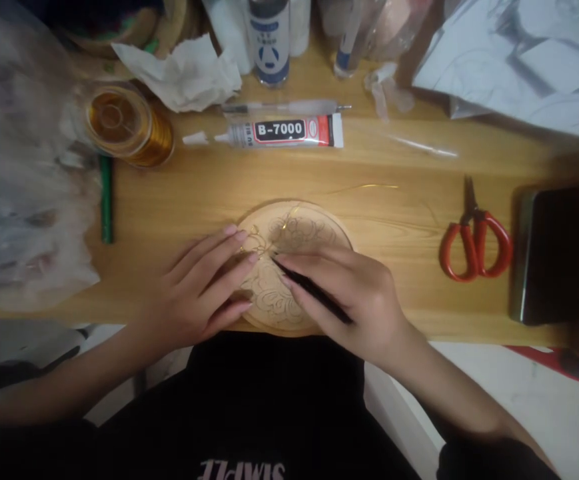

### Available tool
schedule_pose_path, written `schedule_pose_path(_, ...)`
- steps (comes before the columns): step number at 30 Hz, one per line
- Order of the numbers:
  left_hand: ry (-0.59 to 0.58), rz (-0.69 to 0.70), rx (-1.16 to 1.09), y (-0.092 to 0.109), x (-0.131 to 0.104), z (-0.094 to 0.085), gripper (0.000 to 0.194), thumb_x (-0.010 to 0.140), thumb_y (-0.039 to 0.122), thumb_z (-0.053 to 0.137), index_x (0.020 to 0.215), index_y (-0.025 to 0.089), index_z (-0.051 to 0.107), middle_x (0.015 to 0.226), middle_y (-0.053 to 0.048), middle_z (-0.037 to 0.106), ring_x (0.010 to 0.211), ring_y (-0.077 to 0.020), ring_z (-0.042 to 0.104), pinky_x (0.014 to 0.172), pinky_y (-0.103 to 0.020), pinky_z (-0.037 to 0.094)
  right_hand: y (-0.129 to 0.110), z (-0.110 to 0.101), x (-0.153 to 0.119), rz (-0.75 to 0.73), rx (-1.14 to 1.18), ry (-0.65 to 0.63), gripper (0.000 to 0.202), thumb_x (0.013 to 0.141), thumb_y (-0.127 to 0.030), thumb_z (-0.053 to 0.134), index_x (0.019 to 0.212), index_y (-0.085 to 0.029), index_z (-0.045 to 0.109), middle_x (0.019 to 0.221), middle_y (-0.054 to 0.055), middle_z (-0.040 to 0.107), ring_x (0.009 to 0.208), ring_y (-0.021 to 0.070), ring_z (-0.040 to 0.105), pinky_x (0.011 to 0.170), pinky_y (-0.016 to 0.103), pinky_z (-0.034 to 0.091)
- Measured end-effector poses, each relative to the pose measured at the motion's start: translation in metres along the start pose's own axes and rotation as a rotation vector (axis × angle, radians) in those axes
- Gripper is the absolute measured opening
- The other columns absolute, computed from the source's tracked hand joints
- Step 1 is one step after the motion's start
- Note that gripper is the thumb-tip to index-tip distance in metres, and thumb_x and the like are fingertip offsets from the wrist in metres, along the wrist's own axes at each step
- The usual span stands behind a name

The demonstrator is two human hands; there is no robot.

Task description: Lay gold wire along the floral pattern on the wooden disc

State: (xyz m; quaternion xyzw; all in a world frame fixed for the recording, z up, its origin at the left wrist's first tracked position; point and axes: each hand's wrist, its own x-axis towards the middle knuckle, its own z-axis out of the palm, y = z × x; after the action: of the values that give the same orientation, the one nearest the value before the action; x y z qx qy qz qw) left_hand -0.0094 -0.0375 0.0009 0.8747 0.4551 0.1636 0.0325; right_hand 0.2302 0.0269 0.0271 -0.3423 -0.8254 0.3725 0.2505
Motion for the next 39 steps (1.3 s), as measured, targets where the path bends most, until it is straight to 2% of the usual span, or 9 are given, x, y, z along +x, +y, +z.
schedule_pose_path(7, -0.024, -0.032, -0.047, 0.0, -0.001, 0.002, 0.043, 0.1, 0.04, 0.052, 0.133, 0.012, 0.055, 0.14, -0.018, 0.06, 0.134, -0.0301, 0.055, 0.11, -0.043, 0.047, -0.001, 0.008, 0.01, -0.008, -0.026, -0.023, 0.026, 0.088, -0.012, 0.067, 0.112, -0.021, 0.072, 0.105, 0.005, 0.076, 0.096, 0.0157, 0.073, 0.083, 0.028, 0.063)
schedule_pose_path(13, -0.054, 0.006, -0.038, -0.005, 0.0, -0.004, 0.05, 0.102, 0.045, 0.048, 0.13, 0.005, 0.056, 0.137, -0.022, 0.061, 0.132, -0.0321, 0.057, 0.107, -0.043, 0.05, -0.003, 0.01, 0.009, 0.009, -0.03, -0.03, 0.025, 0.088, -0.012, 0.068, 0.112, -0.021, 0.071, 0.105, 0.005, 0.076, 0.096, 0.0159, 0.073, 0.084, 0.029, 0.063)
schedule_pose_path(18, -0.034, 0.104, -0.055, -0.024, 0.005, -0.011, 0.04, 0.1, 0.038, 0.055, 0.13, 0.011, 0.057, 0.138, -0.016, 0.062, 0.128, -0.0284, 0.061, 0.103, -0.038, 0.055, -0.003, 0.013, 0.007, 0.033, -0.003, -0.001, 0.026, 0.089, -0.013, 0.068, 0.112, -0.023, 0.07, 0.104, 0.004, 0.075, 0.095, 0.0156, 0.073, 0.082, 0.029, 0.063)
schedule_pose_path(22, -0.142, 0.157, -0.136, -0.041, 0.009, -0.012, 0.031, 0.099, 0.037, 0.057, 0.127, 0.024, 0.06, 0.141, -0.005, 0.061, 0.136, -0.0271, 0.054, 0.106, -0.04, 0.055, -0.003, 0.013, 0.006, 0.035, -0.004, 0.008, 0.025, 0.088, -0.012, 0.069, 0.111, -0.022, 0.071, 0.103, 0.004, 0.076, 0.095, 0.0153, 0.073, 0.082, 0.028, 0.062)
schedule_pose_path(24, -0.171, 0.178, -0.179, -0.045, 0.01, -0.011, 0.029, 0.099, 0.036, 0.056, 0.126, 0.026, 0.06, 0.144, -0.003, 0.059, 0.139, -0.0263, 0.05, 0.11, -0.041, 0.053, -0.003, 0.013, 0.007, 0.046, -0.012, 0.001, 0.026, 0.088, -0.013, 0.068, 0.112, -0.024, 0.07, 0.103, 0.003, 0.076, 0.095, 0.0165, 0.073, 0.082, 0.03, 0.063)
schedule_pose_path(27, -0.144, 0.206, -0.219, -0.047, 0.01, -0.007, 0.03, 0.098, 0.032, 0.057, 0.127, 0.024, 0.06, 0.146, -0.006, 0.057, 0.139, -0.0262, 0.048, 0.114, -0.042, 0.049, -0.004, 0.012, 0.008, 0.032, -0.035, -0.01, 0.027, 0.089, -0.014, 0.068, 0.113, -0.025, 0.07, 0.102, 0.003, 0.076, 0.094, 0.0172, 0.074, 0.081, 0.03, 0.063)
schedule_pose_path(33, -0.123, 0.152, -0.344, -0.046, 0.01, -0.005, 0.035, 0.096, 0.026, 0.058, 0.131, 0.02, 0.058, 0.144, -0.008, 0.058, 0.138, -0.0264, 0.048, 0.116, -0.043, 0.044, -0.005, 0.012, 0.01, 0.051, -0.063, -0.024, 0.026, 0.089, -0.015, 0.067, 0.113, -0.027, 0.07, 0.102, 0.002, 0.076, 0.094, 0.0175, 0.074, 0.082, 0.032, 0.063)
schedule_pose_path(36, -0.083, 0.217, -0.241, -0.046, 0.012, -0.005, 0.032, 0.097, 0.028, 0.057, 0.127, 0.016, 0.06, 0.139, -0.013, 0.061, 0.135, -0.0276, 0.052, 0.111, -0.042, 0.049, -0.006, 0.013, 0.01, 0.054, -0.071, -0.032, 0.025, 0.09, -0.016, 0.068, 0.112, -0.027, 0.07, 0.101, 0.002, 0.076, 0.094, 0.0173, 0.073, 0.083, 0.032, 0.063)
schedule_pose_path(39, -0.068, 0.259, -0.149, -0.046, 0.014, -0.005, 0.029, 0.097, 0.03, 0.056, 0.122, 0.017, 0.062, 0.137, -0.013, 0.063, 0.132, -0.0278, 0.055, 0.104, -0.04, 0.055, -0.007, 0.013, 0.011, 0.057, -0.073, -0.034, 0.024, 0.09, -0.016, 0.067, 0.112, -0.025, 0.07, 0.102, 0.003, 0.076, 0.095, 0.0165, 0.073, 0.085, 0.03, 0.062)
